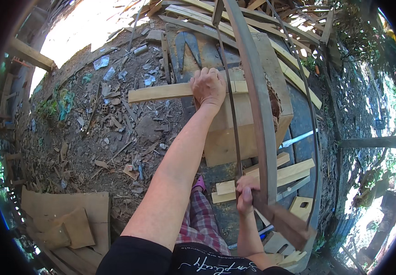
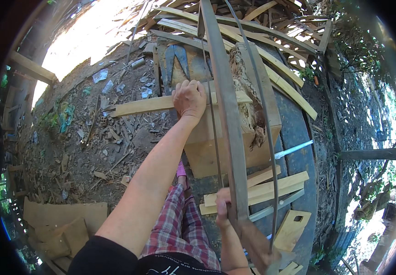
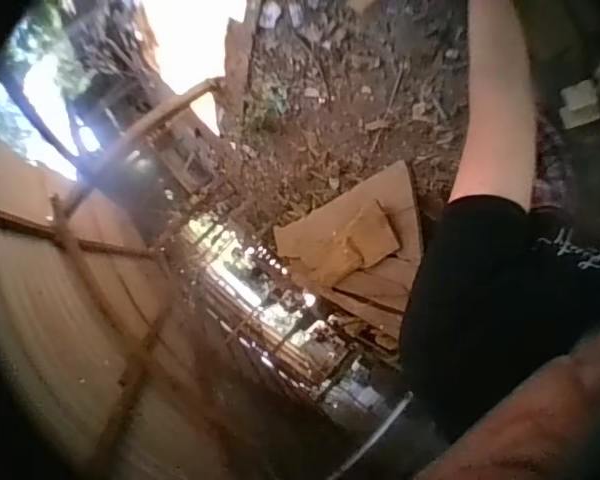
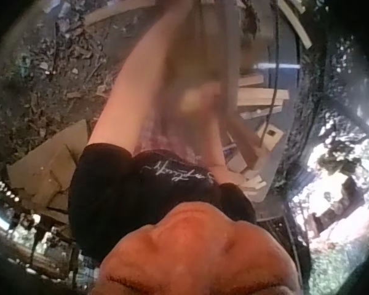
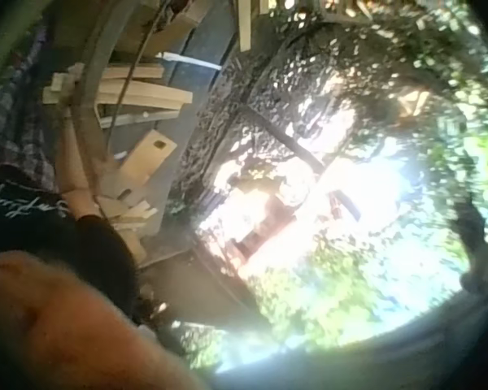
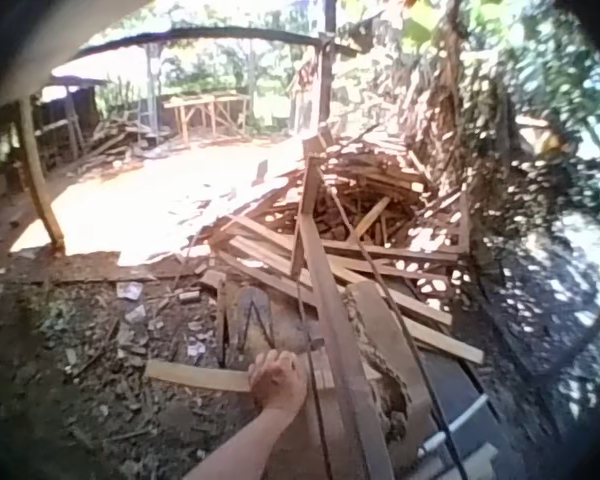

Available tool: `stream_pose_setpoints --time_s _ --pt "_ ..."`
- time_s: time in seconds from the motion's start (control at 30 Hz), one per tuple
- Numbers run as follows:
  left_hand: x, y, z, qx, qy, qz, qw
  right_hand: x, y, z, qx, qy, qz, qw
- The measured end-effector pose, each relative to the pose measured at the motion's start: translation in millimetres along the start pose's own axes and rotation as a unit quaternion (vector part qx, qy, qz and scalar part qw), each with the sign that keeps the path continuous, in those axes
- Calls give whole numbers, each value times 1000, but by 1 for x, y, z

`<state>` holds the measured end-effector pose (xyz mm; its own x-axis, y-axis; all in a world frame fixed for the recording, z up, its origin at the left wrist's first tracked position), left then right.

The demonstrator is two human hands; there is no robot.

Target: The person positions a wooden piece on a wood block and cuts it using a frame saw, then pauses to rearrange the wood pieces before continuing to saw.

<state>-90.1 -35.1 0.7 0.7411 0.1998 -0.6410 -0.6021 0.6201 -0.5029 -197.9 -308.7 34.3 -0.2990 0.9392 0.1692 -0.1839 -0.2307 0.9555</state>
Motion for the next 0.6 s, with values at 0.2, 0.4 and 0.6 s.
stream_pose_setpoints --time_s 0.2,0.4,0.6 --pt "-2 -3 1 5 -20 -2 1000 26 -40 46 26 10 7 1000" --pt "-1 -5 0 -20 -19 11 1000 34 -11 29 -29 8 35 999" --pt "2 -4 1 -10 0 -14 1000 12 3 8 -6 -23 77 997"
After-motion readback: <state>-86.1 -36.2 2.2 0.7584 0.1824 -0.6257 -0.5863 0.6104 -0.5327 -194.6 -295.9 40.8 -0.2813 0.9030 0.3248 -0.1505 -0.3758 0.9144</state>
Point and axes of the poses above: each hand's wrist, its own z-axis towards the middle knuckle, its own x-axis out of the palm, y = z × x, the point moved 3 cm from there along z, towards the middle knuckle, and after that the axes turned 11 degrees about -y, right-handed, at the moved point
